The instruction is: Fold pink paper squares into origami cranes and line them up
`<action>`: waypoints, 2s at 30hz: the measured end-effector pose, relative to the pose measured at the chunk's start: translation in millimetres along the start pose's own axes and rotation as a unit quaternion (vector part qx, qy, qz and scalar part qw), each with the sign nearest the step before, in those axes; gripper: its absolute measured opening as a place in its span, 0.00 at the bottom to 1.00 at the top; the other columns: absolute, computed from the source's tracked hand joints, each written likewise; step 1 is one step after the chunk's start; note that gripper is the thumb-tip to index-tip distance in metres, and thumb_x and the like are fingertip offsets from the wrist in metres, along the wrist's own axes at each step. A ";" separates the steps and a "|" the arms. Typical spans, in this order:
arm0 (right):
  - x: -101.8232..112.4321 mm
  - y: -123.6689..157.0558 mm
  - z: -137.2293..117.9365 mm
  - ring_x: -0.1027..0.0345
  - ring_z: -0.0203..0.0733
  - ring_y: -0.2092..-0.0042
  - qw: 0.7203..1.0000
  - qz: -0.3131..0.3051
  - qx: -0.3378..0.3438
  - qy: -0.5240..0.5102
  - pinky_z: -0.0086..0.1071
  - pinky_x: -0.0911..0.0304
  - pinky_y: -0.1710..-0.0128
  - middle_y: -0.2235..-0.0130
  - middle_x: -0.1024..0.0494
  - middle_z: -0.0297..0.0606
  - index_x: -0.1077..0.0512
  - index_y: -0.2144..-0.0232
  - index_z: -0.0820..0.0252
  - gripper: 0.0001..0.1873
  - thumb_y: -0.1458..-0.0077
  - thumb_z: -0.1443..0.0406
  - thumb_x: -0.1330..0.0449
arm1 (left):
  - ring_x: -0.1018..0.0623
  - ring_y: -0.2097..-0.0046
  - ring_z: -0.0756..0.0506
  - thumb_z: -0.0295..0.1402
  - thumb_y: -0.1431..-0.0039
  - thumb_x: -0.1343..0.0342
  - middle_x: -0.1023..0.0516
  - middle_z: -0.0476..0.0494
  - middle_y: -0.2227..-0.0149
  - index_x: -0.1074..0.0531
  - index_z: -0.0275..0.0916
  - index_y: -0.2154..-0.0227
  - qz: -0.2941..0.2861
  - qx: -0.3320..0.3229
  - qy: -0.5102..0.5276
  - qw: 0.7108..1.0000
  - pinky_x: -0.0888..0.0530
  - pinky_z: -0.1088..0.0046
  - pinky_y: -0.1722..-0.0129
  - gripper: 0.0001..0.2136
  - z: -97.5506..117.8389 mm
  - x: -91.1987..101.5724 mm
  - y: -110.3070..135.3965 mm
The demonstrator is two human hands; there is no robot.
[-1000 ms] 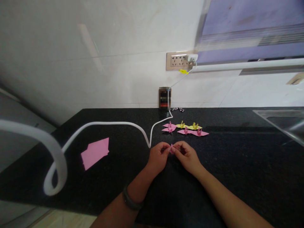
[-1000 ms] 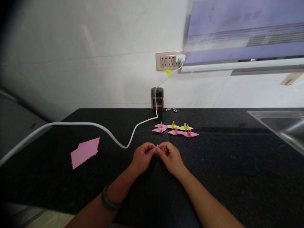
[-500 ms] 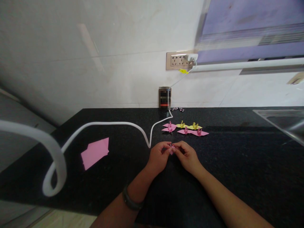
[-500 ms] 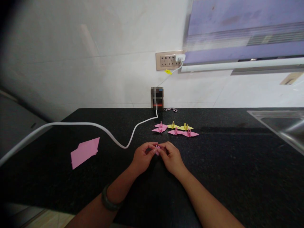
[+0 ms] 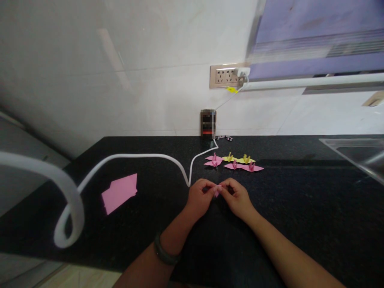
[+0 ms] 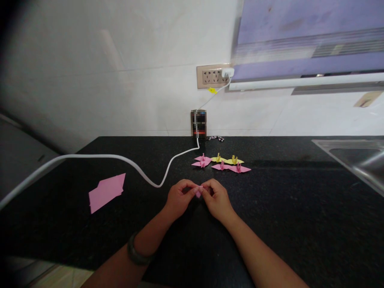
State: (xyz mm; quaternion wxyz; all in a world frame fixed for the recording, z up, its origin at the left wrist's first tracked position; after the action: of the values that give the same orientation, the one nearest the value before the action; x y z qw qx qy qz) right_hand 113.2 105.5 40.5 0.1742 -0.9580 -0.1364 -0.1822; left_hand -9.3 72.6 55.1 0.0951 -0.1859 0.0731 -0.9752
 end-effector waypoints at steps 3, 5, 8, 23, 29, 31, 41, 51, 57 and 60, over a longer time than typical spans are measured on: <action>-0.6 0.2 1.5 0.40 0.35 0.75 1.000 -0.003 -0.007 -0.001 0.28 0.44 0.75 0.77 0.33 0.34 0.34 0.74 0.59 0.08 0.53 0.60 0.47 | 0.31 0.68 0.49 0.35 0.53 0.49 0.29 0.47 0.72 0.30 0.37 0.75 0.002 0.011 0.005 1.000 0.35 0.75 0.68 0.07 -2.7 0.1 -0.1; -0.8 0.4 2.3 0.41 0.35 0.75 1.000 -0.004 -0.011 -0.001 0.28 0.44 0.76 0.77 0.33 0.34 0.34 0.74 0.59 0.09 0.53 0.60 0.47 | 0.31 0.68 0.50 0.34 0.54 0.49 0.29 0.47 0.72 0.31 0.37 0.74 0.001 0.019 0.020 1.000 0.35 0.75 0.68 0.07 -5.1 -0.7 0.0; -0.9 0.7 2.9 0.41 0.35 0.75 1.000 -0.005 -0.014 -0.002 0.28 0.44 0.76 0.77 0.33 0.34 0.34 0.74 0.59 0.09 0.53 0.60 0.48 | 0.31 0.70 0.51 0.34 0.54 0.49 0.30 0.48 0.73 0.32 0.38 0.69 0.000 0.031 0.041 0.999 0.34 0.76 0.69 0.08 -9.6 -2.1 0.3; -7.1 -1.0 6.1 0.40 0.33 0.76 0.985 -0.045 -0.065 -0.151 0.27 0.42 0.77 0.78 0.33 0.33 0.35 0.75 0.61 0.10 0.53 0.59 0.47 | 0.33 0.73 0.53 0.31 0.53 0.51 0.32 0.49 0.75 0.34 0.36 0.73 -0.040 0.019 0.121 0.992 0.36 0.78 0.71 0.04 -8.7 -10.8 0.4; -11.8 -2.0 5.2 0.40 0.32 0.75 0.971 -0.075 -0.079 -0.212 0.27 0.41 0.76 0.73 0.32 0.34 0.34 0.64 0.60 0.13 0.52 0.60 0.48 | 0.32 0.73 0.52 0.31 0.54 0.50 0.29 0.47 0.74 0.31 0.34 0.73 -0.042 0.101 0.218 0.970 0.35 0.77 0.71 0.07 -24.1 -15.6 -1.1; -12.6 -1.9 4.2 0.40 0.32 0.74 0.970 -0.088 -0.079 -0.212 0.27 0.41 0.75 0.71 0.31 0.35 0.33 0.65 0.60 0.12 0.52 0.61 0.48 | 0.31 0.74 0.52 0.30 0.55 0.50 0.29 0.46 0.74 0.31 0.33 0.73 -0.039 0.124 0.256 0.958 0.34 0.77 0.72 0.07 -26.8 -17.0 -0.1; -11.1 -0.2 1.2 0.39 0.33 0.73 0.967 -0.093 -0.081 -0.223 0.28 0.41 0.75 0.73 0.31 0.35 0.33 0.63 0.60 0.13 0.54 0.62 0.46 | 0.29 0.73 0.51 0.24 0.58 0.53 0.28 0.45 0.74 0.31 0.32 0.73 -0.059 0.151 0.364 0.917 0.32 0.73 0.69 0.09 -25.8 -23.4 3.2; -10.5 -1.7 -1.5 0.42 0.31 0.75 0.972 -0.081 -0.056 -0.215 0.26 0.44 0.76 0.76 0.35 0.31 0.34 0.68 0.60 0.11 0.58 0.63 0.43 | 0.30 0.73 0.52 0.23 0.59 0.54 0.28 0.47 0.75 0.30 0.34 0.73 -0.061 0.139 0.284 0.947 0.34 0.76 0.71 0.10 -25.9 -20.5 1.3; -6.7 -3.0 5.2 0.44 0.30 0.78 0.981 -0.049 -0.067 -0.177 0.25 0.47 0.79 0.80 0.36 0.30 0.35 0.75 0.61 0.08 0.57 0.61 0.44 | 0.31 0.74 0.53 0.24 0.57 0.53 0.29 0.48 0.75 0.31 0.34 0.71 -0.069 0.132 0.262 0.953 0.35 0.78 0.73 0.09 -24.0 -20.5 0.4; -6.5 -3.5 9.1 0.44 0.30 0.79 0.980 -0.044 -0.071 -0.179 0.25 0.47 0.79 0.80 0.36 0.30 0.35 0.76 0.62 0.08 0.55 0.61 0.45 | 0.31 0.73 0.53 0.27 0.56 0.51 0.29 0.47 0.74 0.32 0.33 0.71 -0.086 0.129 0.258 0.954 0.35 0.78 0.72 0.08 -20.7 -23.5 1.2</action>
State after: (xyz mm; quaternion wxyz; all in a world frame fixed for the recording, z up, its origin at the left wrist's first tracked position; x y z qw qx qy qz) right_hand 109.1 110.9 31.0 0.0705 -0.9782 -0.1940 -0.0247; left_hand 4.5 78.6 27.6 0.0117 0.0800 -0.0472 -0.9956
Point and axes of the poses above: each hand's wrist, its own y-axis away from the middle knuckle, its own x-axis out of the back of the hand, z = x × y, the point moved 8 cm from there along -y, towards the middle knuckle
